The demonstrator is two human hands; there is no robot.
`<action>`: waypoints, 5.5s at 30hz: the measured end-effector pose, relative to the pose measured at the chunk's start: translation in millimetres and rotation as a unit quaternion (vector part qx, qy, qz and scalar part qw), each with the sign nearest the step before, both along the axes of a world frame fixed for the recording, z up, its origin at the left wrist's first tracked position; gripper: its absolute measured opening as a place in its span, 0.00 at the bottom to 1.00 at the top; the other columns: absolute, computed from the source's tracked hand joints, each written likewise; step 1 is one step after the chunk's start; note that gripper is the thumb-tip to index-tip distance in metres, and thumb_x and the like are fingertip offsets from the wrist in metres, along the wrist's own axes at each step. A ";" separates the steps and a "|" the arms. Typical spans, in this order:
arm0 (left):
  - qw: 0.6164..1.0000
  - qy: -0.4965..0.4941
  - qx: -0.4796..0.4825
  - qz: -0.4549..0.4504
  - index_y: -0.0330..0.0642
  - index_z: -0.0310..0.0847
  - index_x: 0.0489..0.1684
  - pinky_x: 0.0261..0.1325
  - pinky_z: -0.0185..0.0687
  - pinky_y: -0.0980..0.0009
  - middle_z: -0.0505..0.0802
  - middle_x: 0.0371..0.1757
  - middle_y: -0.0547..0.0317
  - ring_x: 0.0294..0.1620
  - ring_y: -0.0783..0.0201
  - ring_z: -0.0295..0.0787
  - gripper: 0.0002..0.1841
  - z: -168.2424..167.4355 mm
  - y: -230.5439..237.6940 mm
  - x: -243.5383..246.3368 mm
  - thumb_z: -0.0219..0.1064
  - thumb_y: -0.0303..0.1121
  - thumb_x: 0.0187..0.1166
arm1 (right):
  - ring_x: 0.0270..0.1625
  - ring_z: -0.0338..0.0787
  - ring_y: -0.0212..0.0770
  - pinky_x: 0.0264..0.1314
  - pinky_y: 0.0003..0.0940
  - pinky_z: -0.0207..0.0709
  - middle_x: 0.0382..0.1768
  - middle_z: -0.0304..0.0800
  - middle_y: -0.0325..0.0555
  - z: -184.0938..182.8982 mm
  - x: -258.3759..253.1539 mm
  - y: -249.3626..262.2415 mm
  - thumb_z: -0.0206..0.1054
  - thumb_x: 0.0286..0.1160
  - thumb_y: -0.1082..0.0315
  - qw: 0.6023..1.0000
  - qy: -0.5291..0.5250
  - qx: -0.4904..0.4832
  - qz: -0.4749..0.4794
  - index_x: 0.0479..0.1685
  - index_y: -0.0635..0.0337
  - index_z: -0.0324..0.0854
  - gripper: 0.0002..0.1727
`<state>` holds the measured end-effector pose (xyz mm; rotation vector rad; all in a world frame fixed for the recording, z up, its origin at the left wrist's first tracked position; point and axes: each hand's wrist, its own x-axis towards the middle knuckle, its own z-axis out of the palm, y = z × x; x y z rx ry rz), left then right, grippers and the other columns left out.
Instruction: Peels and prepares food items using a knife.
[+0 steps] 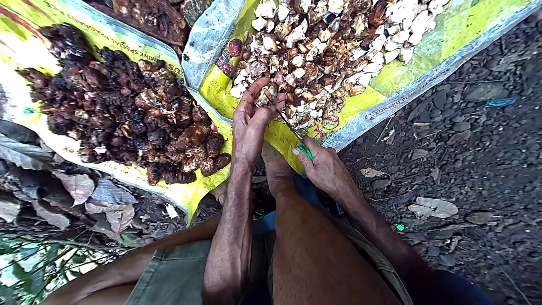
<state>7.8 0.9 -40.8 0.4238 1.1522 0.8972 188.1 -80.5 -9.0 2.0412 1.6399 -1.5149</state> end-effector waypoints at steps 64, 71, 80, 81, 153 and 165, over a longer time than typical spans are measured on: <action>0.996 0.014 0.090 -0.017 0.30 0.68 0.69 0.55 0.92 0.56 0.91 0.43 0.44 0.42 0.53 0.94 0.15 -9.3 -3.4 9.5 0.51 0.24 0.89 | 0.19 0.73 0.30 0.24 0.31 0.68 0.17 0.71 0.34 -7.0 -7.9 -10.9 0.59 0.89 0.53 0.995 0.077 -0.017 -0.063 0.46 0.53 0.81 0.14; 0.989 0.140 0.045 0.002 0.27 0.69 0.73 0.48 0.90 0.67 0.95 0.47 0.42 0.44 0.58 0.95 0.17 5.1 -1.4 25.0 0.52 0.23 0.90 | 0.19 0.78 0.42 0.24 0.42 0.72 0.15 0.72 0.40 -12.4 -10.9 -13.9 0.57 0.90 0.54 0.999 -0.004 0.036 -0.025 0.45 0.55 0.79 0.15; 0.984 0.156 0.006 0.091 0.29 0.74 0.72 0.57 0.93 0.63 0.95 0.50 0.43 0.50 0.56 0.97 0.18 0.5 -4.8 35.6 0.61 0.24 0.86 | 0.22 0.85 0.53 0.26 0.52 0.75 0.17 0.78 0.47 -14.8 -10.7 -7.3 0.58 0.89 0.57 0.996 -0.074 0.051 0.000 0.47 0.58 0.79 0.13; 0.983 0.158 -0.004 0.098 0.30 0.75 0.71 0.57 0.93 0.63 0.95 0.50 0.43 0.49 0.56 0.97 0.18 0.1 -4.2 35.5 0.63 0.24 0.85 | 0.23 0.84 0.50 0.27 0.50 0.75 0.18 0.78 0.46 -15.6 -10.2 -5.6 0.58 0.90 0.56 0.998 -0.053 0.033 -0.008 0.47 0.57 0.79 0.13; 0.998 0.062 0.012 -0.021 0.37 0.72 0.70 0.43 0.87 0.76 0.88 0.54 0.54 0.37 0.68 0.88 0.16 38.6 -1.7 1.8 0.54 0.19 0.87 | 0.19 0.72 0.29 0.24 0.29 0.67 0.18 0.72 0.33 -12.5 22.0 -2.9 0.62 0.86 0.51 0.987 0.107 -0.065 -0.097 0.44 0.51 0.83 0.14; 1.000 0.022 -0.018 0.008 0.37 0.74 0.71 0.46 0.89 0.74 0.88 0.54 0.53 0.38 0.67 0.88 0.20 31.3 -2.2 3.3 0.61 0.15 0.81 | 0.19 0.72 0.28 0.24 0.28 0.67 0.18 0.72 0.33 -15.6 24.5 -5.0 0.62 0.86 0.53 0.982 0.120 -0.086 -0.120 0.43 0.53 0.83 0.14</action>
